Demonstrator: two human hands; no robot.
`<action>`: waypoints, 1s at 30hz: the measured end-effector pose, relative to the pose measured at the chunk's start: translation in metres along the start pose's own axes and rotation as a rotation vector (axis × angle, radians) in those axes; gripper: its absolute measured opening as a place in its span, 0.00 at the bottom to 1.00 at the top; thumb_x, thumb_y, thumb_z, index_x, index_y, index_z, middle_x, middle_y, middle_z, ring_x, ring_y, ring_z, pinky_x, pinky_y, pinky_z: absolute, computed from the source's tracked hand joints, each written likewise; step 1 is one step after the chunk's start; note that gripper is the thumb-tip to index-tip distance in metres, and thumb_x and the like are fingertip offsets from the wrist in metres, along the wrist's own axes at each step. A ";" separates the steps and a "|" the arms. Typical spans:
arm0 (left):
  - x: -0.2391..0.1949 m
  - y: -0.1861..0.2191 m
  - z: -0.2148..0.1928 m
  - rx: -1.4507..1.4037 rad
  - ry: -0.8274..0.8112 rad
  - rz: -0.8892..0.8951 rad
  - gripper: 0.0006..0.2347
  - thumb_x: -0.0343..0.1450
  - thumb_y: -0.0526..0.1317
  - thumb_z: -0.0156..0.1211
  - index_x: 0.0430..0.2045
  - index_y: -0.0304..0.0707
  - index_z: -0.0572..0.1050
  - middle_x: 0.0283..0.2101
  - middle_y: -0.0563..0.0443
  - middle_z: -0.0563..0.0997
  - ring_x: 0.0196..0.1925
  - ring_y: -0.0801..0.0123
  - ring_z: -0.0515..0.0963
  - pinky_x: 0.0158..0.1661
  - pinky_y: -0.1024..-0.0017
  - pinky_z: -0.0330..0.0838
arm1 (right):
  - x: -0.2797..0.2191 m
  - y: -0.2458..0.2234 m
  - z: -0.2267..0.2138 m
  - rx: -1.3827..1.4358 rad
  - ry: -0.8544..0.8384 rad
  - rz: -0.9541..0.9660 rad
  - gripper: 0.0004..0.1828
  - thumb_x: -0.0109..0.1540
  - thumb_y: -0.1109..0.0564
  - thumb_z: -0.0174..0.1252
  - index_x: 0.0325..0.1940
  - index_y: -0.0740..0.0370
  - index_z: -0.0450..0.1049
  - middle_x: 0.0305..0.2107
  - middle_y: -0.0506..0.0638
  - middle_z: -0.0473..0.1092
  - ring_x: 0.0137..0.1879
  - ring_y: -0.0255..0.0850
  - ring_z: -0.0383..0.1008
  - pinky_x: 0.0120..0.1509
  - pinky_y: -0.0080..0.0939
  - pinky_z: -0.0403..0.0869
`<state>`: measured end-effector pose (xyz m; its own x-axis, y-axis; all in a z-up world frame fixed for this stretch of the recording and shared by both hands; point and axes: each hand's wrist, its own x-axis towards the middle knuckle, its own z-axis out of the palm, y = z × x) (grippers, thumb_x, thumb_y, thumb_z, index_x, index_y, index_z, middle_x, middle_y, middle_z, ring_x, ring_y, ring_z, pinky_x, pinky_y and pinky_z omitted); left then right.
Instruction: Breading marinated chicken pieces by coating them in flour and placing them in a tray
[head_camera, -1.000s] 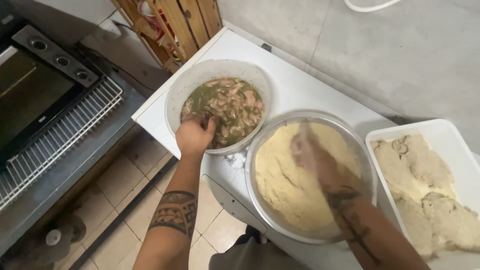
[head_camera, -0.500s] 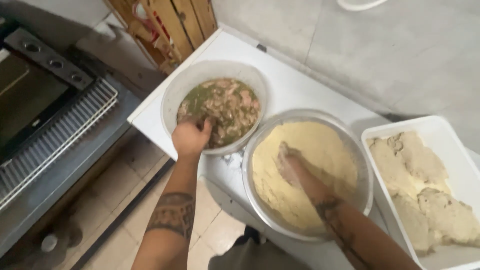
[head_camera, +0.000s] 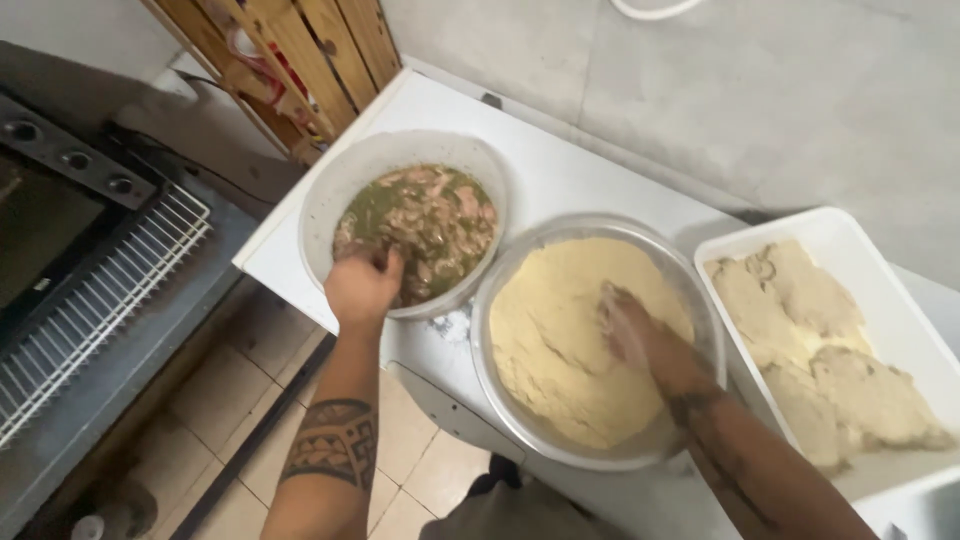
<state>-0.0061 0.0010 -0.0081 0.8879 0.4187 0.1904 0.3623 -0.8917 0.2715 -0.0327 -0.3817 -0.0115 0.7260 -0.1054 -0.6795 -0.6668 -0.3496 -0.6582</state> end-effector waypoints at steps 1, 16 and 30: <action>0.004 0.000 0.001 0.026 -0.038 -0.017 0.22 0.68 0.61 0.53 0.24 0.45 0.85 0.27 0.42 0.84 0.36 0.46 0.86 0.38 0.54 0.79 | -0.036 -0.020 -0.012 0.319 -0.102 0.019 0.28 0.69 0.45 0.52 0.69 0.61 0.61 0.59 0.58 0.65 0.62 0.51 0.70 0.64 0.51 0.70; 0.004 0.018 -0.021 0.041 -0.106 -0.046 0.23 0.68 0.61 0.53 0.26 0.41 0.86 0.27 0.40 0.85 0.38 0.45 0.86 0.38 0.54 0.79 | 0.124 0.031 0.009 0.381 -0.212 -0.116 0.25 0.67 0.29 0.50 0.45 0.51 0.68 0.36 0.53 0.67 0.33 0.48 0.67 0.29 0.46 0.66; 0.009 0.008 -0.004 0.021 -0.068 -0.042 0.20 0.67 0.61 0.55 0.26 0.46 0.86 0.26 0.43 0.84 0.37 0.47 0.86 0.38 0.55 0.80 | -0.021 0.012 -0.009 -0.403 0.131 -0.060 0.32 0.61 0.44 0.62 0.60 0.69 0.65 0.57 0.70 0.67 0.66 0.65 0.69 0.66 0.63 0.72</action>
<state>0.0035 -0.0020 -0.0006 0.8886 0.4441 0.1148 0.4051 -0.8772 0.2578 -0.0544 -0.3917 -0.0017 0.7942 -0.1823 -0.5797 -0.5226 -0.6918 -0.4983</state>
